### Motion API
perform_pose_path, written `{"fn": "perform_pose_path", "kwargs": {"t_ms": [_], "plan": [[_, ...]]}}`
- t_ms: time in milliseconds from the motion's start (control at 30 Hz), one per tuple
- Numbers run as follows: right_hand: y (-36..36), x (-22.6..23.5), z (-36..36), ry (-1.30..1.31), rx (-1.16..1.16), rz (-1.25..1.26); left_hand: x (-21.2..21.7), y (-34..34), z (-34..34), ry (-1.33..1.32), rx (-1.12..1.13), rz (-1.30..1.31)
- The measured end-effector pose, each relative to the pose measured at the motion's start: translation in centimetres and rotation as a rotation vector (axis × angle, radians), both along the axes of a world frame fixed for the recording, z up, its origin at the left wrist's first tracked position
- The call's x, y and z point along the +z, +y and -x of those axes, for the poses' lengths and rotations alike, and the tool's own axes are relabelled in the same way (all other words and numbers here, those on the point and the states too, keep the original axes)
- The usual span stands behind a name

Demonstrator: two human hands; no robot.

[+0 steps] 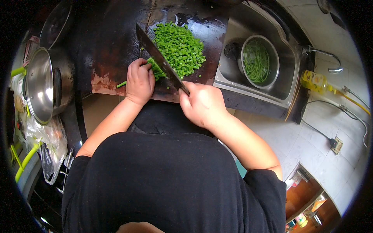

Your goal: The person chops green beans into small pieces on a wooden cutting board using a cleaver. They then transfer the chopped beans into a bowl. Finally, the person washes whole green beans in a metal bowl under running water in the sink.

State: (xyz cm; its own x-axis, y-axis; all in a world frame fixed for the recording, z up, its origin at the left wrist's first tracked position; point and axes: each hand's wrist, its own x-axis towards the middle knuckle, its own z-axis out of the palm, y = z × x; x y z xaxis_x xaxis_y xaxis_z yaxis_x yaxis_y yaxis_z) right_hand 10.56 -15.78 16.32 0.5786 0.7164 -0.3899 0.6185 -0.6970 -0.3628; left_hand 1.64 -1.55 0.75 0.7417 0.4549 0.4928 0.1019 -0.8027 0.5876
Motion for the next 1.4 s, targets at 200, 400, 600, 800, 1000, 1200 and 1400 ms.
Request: {"fn": "perform_pose_path", "kwargs": {"t_ms": [200, 400, 600, 800, 1000, 1200, 1400], "plan": [[-0.1, 0.1, 0.7, -0.013, 0.033, -0.006, 0.1, -0.1, 0.0, -0.017, 0.002, 0.032], [2.2, 0.6, -0.5, 0.026, 0.054, 0.203, 0.1, 0.0, 0.0, 0.023, -0.002, -0.014], [3.6, -2.6, -0.6, -0.011, -0.038, 0.086, -0.2, 0.2, -0.2, 0.008, -0.009, -0.025], [0.9, -2.0, -0.5, -0.016, -0.077, -0.073, -0.4, 0.1, 0.0, 0.006, 0.01, -0.032], [0.0, 0.7, 0.7, 0.011, 0.026, 0.004, -0.3, 0.1, -0.1, -0.021, 0.022, 0.021], [0.6, 0.6, 1.2, -0.031, 0.066, 0.096, -0.2, 0.0, 0.0, -0.002, 0.002, 0.035], [3.2, -0.1, 1.0, -0.054, 0.144, 0.121, 0.1, 0.2, 0.1, 0.057, -0.011, 0.03]]}}
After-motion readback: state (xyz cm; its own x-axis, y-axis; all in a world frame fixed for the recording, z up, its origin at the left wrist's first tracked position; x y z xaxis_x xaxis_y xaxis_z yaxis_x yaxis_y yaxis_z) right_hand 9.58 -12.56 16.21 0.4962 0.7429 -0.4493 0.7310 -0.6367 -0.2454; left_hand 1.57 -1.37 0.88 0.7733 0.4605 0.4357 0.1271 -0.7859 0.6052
